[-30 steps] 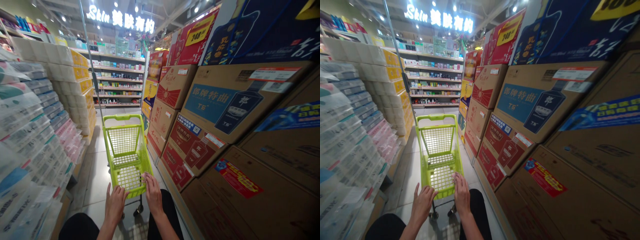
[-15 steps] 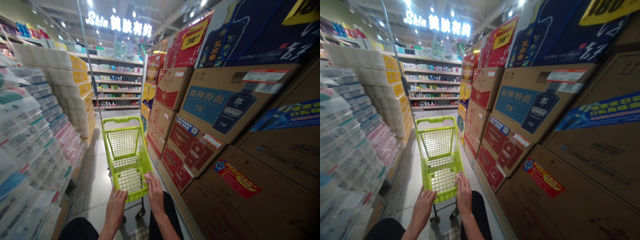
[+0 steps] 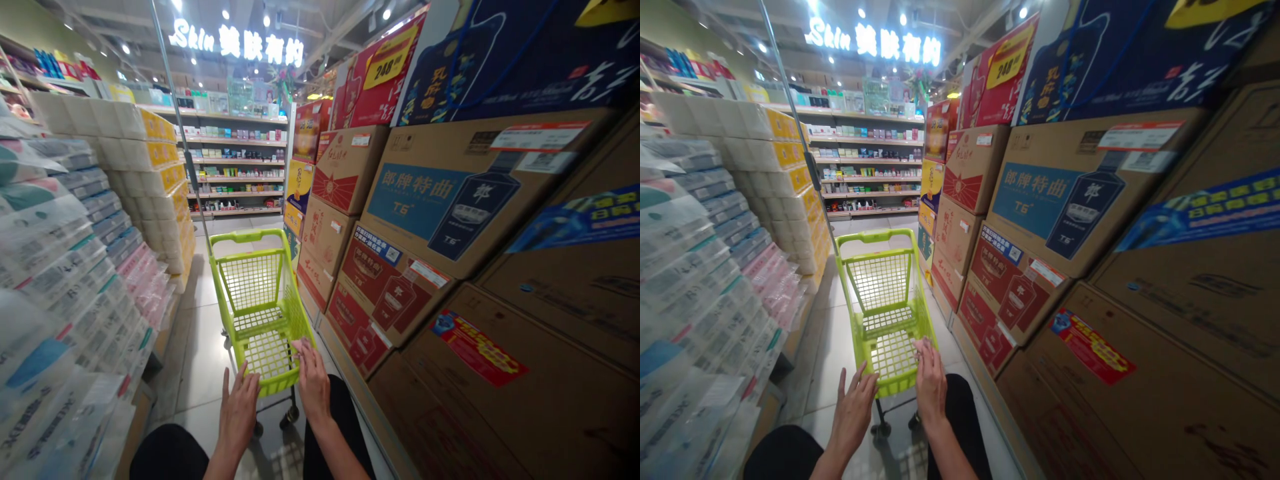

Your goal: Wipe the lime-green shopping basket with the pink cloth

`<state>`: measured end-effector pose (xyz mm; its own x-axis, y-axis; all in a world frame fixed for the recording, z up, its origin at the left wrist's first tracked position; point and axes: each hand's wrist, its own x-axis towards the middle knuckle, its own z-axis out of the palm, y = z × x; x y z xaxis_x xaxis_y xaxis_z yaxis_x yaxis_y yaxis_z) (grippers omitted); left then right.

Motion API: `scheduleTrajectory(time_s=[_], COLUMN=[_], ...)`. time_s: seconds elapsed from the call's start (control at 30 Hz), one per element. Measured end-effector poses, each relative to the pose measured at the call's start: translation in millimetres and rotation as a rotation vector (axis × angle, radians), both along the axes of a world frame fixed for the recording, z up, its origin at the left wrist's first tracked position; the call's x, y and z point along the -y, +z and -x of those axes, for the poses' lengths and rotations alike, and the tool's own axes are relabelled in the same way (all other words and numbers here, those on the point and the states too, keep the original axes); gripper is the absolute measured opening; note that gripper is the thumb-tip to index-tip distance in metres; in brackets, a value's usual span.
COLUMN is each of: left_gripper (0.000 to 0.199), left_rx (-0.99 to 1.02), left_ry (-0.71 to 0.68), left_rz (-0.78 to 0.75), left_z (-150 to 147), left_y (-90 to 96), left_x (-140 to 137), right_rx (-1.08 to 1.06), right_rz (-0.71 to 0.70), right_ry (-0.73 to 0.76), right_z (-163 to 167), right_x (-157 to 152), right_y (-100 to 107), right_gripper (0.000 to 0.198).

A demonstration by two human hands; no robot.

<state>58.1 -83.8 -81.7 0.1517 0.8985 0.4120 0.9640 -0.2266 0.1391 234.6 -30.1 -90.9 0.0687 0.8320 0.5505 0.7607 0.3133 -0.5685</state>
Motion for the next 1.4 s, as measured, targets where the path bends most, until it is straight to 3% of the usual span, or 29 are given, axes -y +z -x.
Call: scheduleTrajectory(time_s=[0.13, 0.23, 0.3, 0.37, 0.47, 0.6, 0.7, 0.83, 0.93, 1.07, 1.17, 1.33, 1.4], left_gripper=[0.035, 0.038, 0.039, 0.041, 0.036, 0.031, 0.036, 0.035, 0.035, 0.038, 0.040, 0.038, 0.034], left_rx=[-0.078, -0.087, -0.089, -0.112, -0.098, -0.073, -0.088, -0.115, -0.114, -0.048, -0.070, -0.110, -0.118], left_ry=[-0.012, -0.020, -0.019, -0.049, -0.014, 0.009, -0.025, -0.032, -0.023, 0.077, 0.041, 0.046, 0.057], left_rz=[-0.013, -0.026, -0.030, -0.033, -0.015, 0.017, 0.011, -0.008, 0.010, 0.070, 0.095, 0.028, 0.011], left_z=[-26, -17, 2, 20, 20, -12, -13, 20, 28, 11, 2, -14, -21], left_y=[-16.4, -20.5, -16.6, -10.1, -3.6, -6.4, -9.8, -13.1, -18.6, -20.3, -11.3, -1.0, -1.7], left_x=[-5, -1, 4, 8, 8, 3, 5, 13, 16, 13, 9, -2, -6], right_rx=[0.024, -0.005, -0.060, -0.127, -0.178, -0.102, -0.050, -0.074, -0.096, -0.114, -0.148, -0.210, -0.203], right_rz=[0.033, 0.068, 0.059, 0.029, -0.011, -0.003, 0.013, 0.001, -0.012, -0.021, -0.020, -0.014, -0.021], right_ry=[0.134, 0.255, 0.194, 0.042, -0.082, 0.100, 0.210, 0.094, 0.060, 0.158, 0.253, 0.113, 0.163], right_z=[35, 34, 15, -3, 1, 42, 40, 6, 5, 14, 1, 12, 30], right_x=[21, 27, 21, 13, 15, 38, 43, 36, 38, 42, 31, 29, 38], right_y=[1, 3, 2, -3, -8, -2, 4, 0, -6, -9, -8, -4, -1], right_gripper=[0.040, 0.040, 0.038, 0.036, 0.036, 0.040, 0.042, 0.039, 0.039, 0.041, 0.038, 0.035, 0.037])
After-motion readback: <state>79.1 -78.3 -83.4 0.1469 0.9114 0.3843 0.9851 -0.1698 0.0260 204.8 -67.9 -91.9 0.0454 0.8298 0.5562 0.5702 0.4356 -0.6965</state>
